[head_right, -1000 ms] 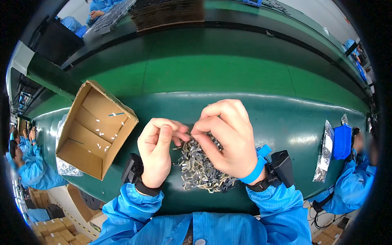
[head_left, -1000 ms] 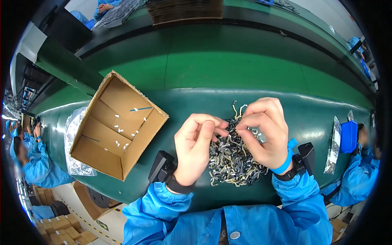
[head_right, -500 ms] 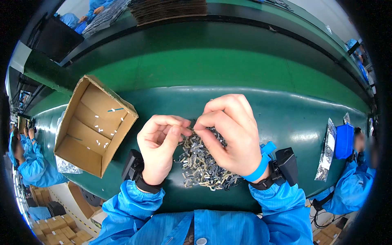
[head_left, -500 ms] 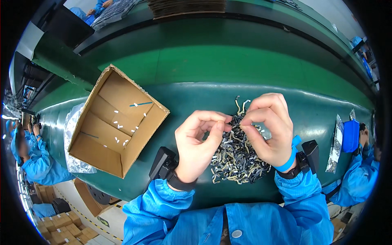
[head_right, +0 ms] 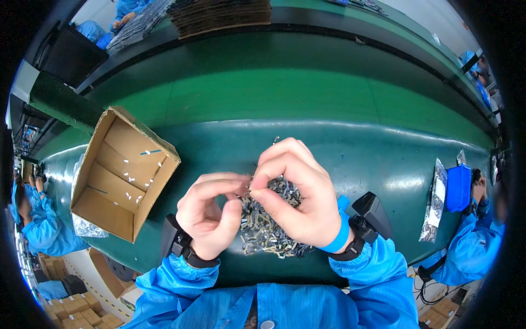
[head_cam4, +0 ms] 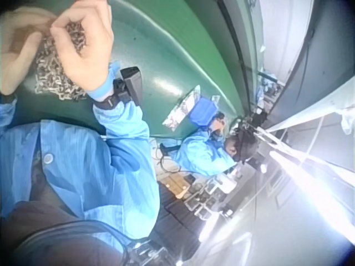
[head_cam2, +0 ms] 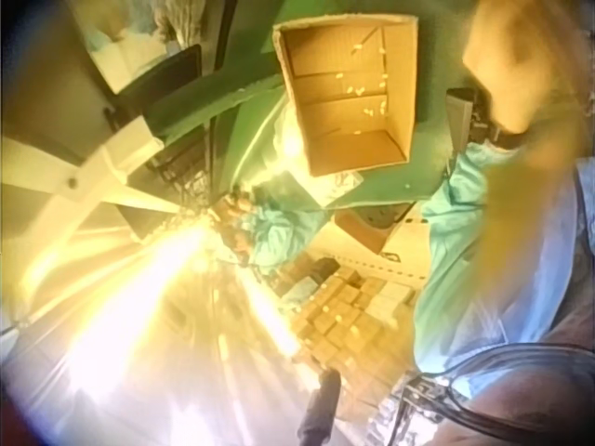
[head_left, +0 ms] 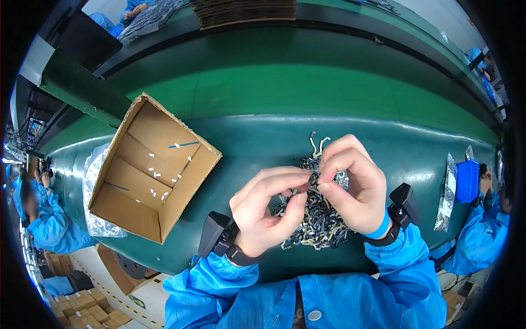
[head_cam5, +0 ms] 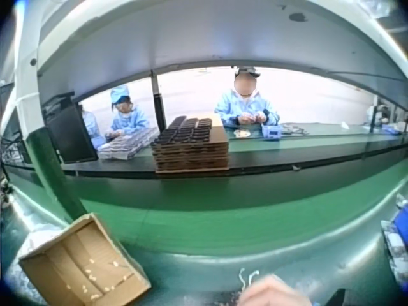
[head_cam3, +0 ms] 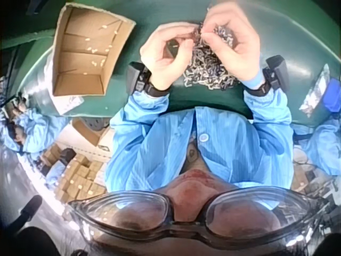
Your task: Assembling small electronic components by inserting metal pins into black plastic housings at a factory workbench.
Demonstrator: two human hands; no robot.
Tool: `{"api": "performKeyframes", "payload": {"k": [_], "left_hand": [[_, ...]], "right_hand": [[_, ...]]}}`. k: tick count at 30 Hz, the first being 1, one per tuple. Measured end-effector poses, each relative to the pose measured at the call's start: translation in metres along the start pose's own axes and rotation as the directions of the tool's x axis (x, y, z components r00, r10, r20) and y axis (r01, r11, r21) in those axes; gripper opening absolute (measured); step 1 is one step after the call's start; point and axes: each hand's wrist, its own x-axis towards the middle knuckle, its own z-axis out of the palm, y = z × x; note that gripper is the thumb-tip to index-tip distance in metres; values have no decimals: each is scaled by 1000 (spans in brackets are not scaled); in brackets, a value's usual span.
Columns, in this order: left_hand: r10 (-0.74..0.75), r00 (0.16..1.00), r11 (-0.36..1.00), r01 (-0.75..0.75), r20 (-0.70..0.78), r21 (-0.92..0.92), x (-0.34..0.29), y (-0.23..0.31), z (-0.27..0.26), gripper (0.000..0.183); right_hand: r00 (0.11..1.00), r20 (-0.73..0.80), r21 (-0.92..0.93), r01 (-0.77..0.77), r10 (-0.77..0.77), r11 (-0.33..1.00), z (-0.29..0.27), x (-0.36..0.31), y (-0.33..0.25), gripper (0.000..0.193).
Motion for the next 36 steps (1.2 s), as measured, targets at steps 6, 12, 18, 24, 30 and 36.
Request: {"api": "performKeyframes", "payload": {"k": [6,12,18,24,30,36], "left_hand": [[85,996,993,-86,13,77,2,2,-2,28],[117,993,987,-118,14,109,1,3,-2,24],[118,993,985,-118,6,127,2,3,-1,24],[128,992,981,-126,-3,148,2,2,0,23],[126,992,974,-121,-14,190,2,3,-1,22],[197,980,948,-188,-8,257,1,3,-1,25]], "right_hand": [[998,57,133,-47,39,990,0,-2,-1,9],[998,61,115,-35,28,993,1,-2,-1,8],[998,63,77,-21,16,997,2,-2,-1,9],[999,47,12,5,-5,1000,3,0,-1,11],[996,28,-197,91,-87,976,3,2,-4,16],[925,4,-482,335,-380,810,3,-1,-2,25]]}}
